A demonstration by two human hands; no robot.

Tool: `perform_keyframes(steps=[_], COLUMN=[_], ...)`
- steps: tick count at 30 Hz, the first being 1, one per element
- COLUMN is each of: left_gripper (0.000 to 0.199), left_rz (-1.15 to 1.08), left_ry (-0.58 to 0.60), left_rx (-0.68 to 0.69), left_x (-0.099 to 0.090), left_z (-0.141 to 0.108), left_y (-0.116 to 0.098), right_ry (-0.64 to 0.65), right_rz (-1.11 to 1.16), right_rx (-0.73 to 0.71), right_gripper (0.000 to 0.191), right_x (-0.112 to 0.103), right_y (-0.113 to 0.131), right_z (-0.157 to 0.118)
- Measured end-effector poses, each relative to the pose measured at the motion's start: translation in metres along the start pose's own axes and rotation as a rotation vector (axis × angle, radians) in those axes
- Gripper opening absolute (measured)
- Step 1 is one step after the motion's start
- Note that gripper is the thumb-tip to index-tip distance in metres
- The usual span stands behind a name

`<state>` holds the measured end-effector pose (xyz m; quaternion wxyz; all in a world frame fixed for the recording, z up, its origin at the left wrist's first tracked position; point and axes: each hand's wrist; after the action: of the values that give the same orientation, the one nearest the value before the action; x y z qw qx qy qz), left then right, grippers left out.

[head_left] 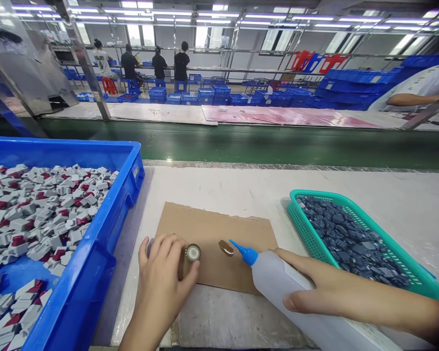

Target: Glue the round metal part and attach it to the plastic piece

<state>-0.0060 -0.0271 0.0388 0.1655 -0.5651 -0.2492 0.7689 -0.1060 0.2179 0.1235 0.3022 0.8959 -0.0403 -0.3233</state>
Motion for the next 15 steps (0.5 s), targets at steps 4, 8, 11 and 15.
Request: perform_keyframes(steps=[4, 8, 11, 15], left_gripper=[0.015, 0.016, 0.017, 0.017], left_rz=[0.029, 0.027, 0.051, 0.11], left_ry=[0.101, 0.215, 0.222, 0.225], left_rx=[0.067, 0.093, 0.092, 0.086], left_x=[0.006, 0.02, 0.03, 0.037], left_z=[0.012, 0.025, 0.031, 0.033], left_y=[-0.028, -0.046, -0.052, -0.055], right_ry=[-0.077, -0.169, -0.177, -0.171], right_rz=[0.077, 0.129, 0.167, 0.179], right_rx=[0.016, -0.032, -0.042, -0.016], right_gripper=[0.063, 0.067, 0.068, 0.068], right_x=[0.004, 0.006, 0.006, 0.003], right_y=[-0.011, -0.022, -0.029, -0.029], right_z=[-0.001, -0.004, -0.007, -0.011])
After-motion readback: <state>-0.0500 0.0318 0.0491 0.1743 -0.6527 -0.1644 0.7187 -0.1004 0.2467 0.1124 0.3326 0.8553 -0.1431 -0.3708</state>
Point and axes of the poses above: each hand's wrist, its own z-axis towards the middle knuckle, its own x-axis out of the palm, y = z × x, and after that the axes turned 3 degrees about -z, right-handed
